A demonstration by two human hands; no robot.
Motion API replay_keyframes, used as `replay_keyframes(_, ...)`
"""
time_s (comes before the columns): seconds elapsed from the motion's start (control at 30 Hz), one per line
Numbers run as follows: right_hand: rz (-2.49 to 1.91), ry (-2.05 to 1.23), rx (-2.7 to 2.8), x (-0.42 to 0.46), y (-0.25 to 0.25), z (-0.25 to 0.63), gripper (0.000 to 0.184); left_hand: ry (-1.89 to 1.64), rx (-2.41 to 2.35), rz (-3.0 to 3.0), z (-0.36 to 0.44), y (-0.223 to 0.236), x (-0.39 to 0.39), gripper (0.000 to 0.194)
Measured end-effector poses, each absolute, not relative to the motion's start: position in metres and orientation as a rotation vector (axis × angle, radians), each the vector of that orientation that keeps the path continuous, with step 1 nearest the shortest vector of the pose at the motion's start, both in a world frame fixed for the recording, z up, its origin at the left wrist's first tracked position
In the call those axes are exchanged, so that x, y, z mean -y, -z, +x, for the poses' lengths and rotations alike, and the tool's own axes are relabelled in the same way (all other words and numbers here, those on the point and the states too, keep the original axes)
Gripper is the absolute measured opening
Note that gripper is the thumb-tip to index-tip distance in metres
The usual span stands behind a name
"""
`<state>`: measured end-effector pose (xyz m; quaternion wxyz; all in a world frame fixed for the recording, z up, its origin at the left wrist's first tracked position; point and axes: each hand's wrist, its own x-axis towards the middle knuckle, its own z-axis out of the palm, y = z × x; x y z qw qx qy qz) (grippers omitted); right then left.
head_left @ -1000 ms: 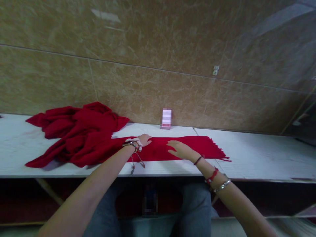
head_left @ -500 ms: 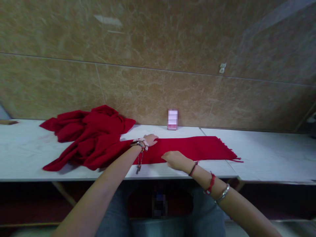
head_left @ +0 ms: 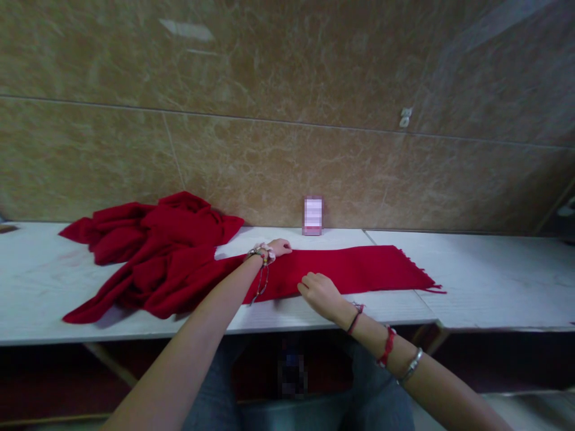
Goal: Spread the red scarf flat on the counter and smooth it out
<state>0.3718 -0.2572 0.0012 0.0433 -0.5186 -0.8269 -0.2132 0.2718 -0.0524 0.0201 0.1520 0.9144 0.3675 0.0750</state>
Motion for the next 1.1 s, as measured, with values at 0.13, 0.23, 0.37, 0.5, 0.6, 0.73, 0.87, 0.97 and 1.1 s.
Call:
replay_keyframes(0.13,-1.513,0.768,2.512,0.264,-0.013,0.381,0.014,-0.244,-1.016,2.533,0.273,-0.029,0.044,0.028)
replay_keyframes(0.23,-1.531,0.791,2.485,0.267,-0.019,0.39,0.015,-0.263,-1.013,2.482,0.276,-0.033,0.04,0.028)
replay_keyframes(0.37,-1.524,0.728,2.545,0.27,-0.013,0.395,0.012,-0.233,-1.021,2.433,0.283,-0.029,0.043,0.026)
replay_keyframes(0.5,-1.596,0.613,2.489,0.272,0.0,0.392,0.014,-0.231,-1.027,2.397,0.296,-0.023,0.048,0.026)
replay_keyframes(0.6,-1.74,0.568,2.322,0.273,0.001,0.392,0.016,-0.247,-1.029,2.364,0.305,-0.024,0.048,0.027)
replay_keyframes(0.73,-1.761,0.604,2.299,0.274,-0.011,0.397,0.013,-0.285,-1.006,2.294,0.311,-0.031,0.047,0.029)
replay_keyframes(0.87,-1.69,0.737,2.309,0.278,-0.031,0.406,0.017,-0.362,-0.956,2.221,0.313,-0.047,0.049,0.036)
replay_keyframes(0.97,-1.661,0.842,2.278,0.284,-0.05,0.417,0.021,-0.449,-0.882,2.111,0.321,-0.065,0.052,0.039)
replay_keyframes(1.1,-1.696,0.97,2.235,0.296,-0.082,0.443,0.026,-0.635,-0.758,2.02,0.35,-0.093,0.056,0.035)
